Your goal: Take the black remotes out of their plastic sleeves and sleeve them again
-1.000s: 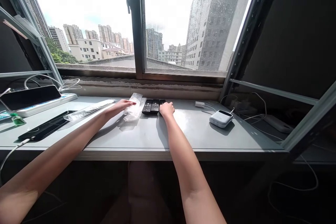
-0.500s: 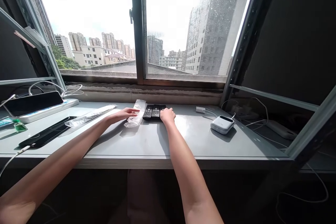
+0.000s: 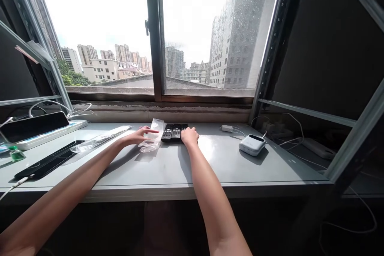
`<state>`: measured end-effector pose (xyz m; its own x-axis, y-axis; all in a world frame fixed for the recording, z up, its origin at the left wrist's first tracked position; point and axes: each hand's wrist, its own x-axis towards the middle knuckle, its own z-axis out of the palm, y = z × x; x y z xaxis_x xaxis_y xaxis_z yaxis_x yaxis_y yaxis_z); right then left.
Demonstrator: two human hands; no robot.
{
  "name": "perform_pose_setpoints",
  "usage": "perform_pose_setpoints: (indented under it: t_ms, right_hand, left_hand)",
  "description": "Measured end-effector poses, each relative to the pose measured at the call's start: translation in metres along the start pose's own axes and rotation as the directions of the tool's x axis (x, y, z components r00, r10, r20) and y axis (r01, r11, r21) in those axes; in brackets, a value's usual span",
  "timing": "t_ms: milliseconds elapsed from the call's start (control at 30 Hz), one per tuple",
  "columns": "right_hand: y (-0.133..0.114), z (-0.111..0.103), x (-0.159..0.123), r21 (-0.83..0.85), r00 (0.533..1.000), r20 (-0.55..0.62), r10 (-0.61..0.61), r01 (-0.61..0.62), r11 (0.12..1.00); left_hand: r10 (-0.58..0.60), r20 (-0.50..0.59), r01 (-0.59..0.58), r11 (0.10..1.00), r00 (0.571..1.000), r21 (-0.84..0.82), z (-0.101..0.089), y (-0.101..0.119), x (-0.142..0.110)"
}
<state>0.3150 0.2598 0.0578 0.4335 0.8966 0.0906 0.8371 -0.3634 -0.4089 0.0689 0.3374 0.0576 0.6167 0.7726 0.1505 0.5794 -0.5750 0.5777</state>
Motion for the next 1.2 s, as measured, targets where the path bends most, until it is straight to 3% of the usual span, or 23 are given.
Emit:
perform_pose_setpoints:
  t_ms: [67, 133, 367, 567, 667, 767, 833, 867, 967, 1033, 1100, 1200]
  right_hand:
    - [0.000, 0.000, 0.000, -0.003, 1.000, 0.001, -0.001, 0.001, 1.000]
    - [0.001, 0.000, 0.001, -0.006, 1.000, 0.002, 0.000, 0.000, 1.000]
    - [0.000, 0.001, 0.001, -0.028, 1.000, -0.005, -0.007, 0.007, 1.000]
    - [0.000, 0.004, 0.003, -0.034, 1.000, -0.016, -0.007, 0.007, 0.999]
    - [0.001, 0.006, 0.005, -0.033, 1.000, -0.026, -0.006, 0.006, 0.999]
    - [0.003, 0.009, 0.006, -0.031, 0.999, -0.045, -0.005, 0.004, 1.000]
    - [0.004, 0.010, 0.007, -0.033, 0.998, -0.070, -0.002, -0.001, 0.999]
    - [0.004, 0.010, 0.007, -0.027, 0.995, -0.096, 0.002, -0.005, 1.000]
    - [0.004, 0.010, 0.007, 0.031, 0.982, -0.190, 0.022, -0.017, 0.999]
    - [0.005, 0.011, 0.007, 0.077, 0.974, -0.223, 0.030, -0.013, 0.997]
    - [0.005, 0.012, 0.007, 0.090, 0.976, -0.218, 0.021, -0.001, 0.996]
    - [0.004, 0.013, 0.008, 0.082, 0.980, -0.201, 0.004, 0.013, 0.997]
  left_hand:
    - [-0.012, -0.094, 0.027, 0.988, 0.995, 0.154, 0.000, -0.003, 0.003]
    - [-0.041, -0.123, 0.066, 0.977, 0.992, 0.205, 0.000, -0.005, 0.005]
    - [-0.002, 0.113, -0.003, 0.999, 0.994, 0.045, 0.010, 0.001, 0.004]
    - [0.027, 0.108, -0.018, 0.997, 0.994, -0.079, 0.010, 0.004, 0.000]
    - [0.040, 0.030, -0.039, 0.998, 0.999, -0.042, 0.008, 0.002, 0.003]
    - [0.030, -0.159, -0.014, 0.995, 0.987, 0.102, -0.001, -0.007, 0.006]
    - [-0.055, -0.332, 0.132, 0.967, 0.942, 0.216, -0.013, -0.020, 0.003]
    - [-0.133, -0.425, 0.258, 0.932, 0.895, 0.253, -0.020, -0.027, 0.000]
    - [-0.400, -0.613, 0.640, 0.733, 0.681, 0.233, -0.040, -0.049, -0.011]
    - [-0.560, -0.601, 0.774, 0.611, 0.570, 0.165, -0.048, -0.058, -0.017]
    - [-0.627, -0.558, 0.800, 0.589, 0.544, 0.119, -0.052, -0.061, -0.021]
    - [-0.595, -0.552, 0.739, 0.671, 0.584, 0.059, -0.054, -0.057, -0.022]
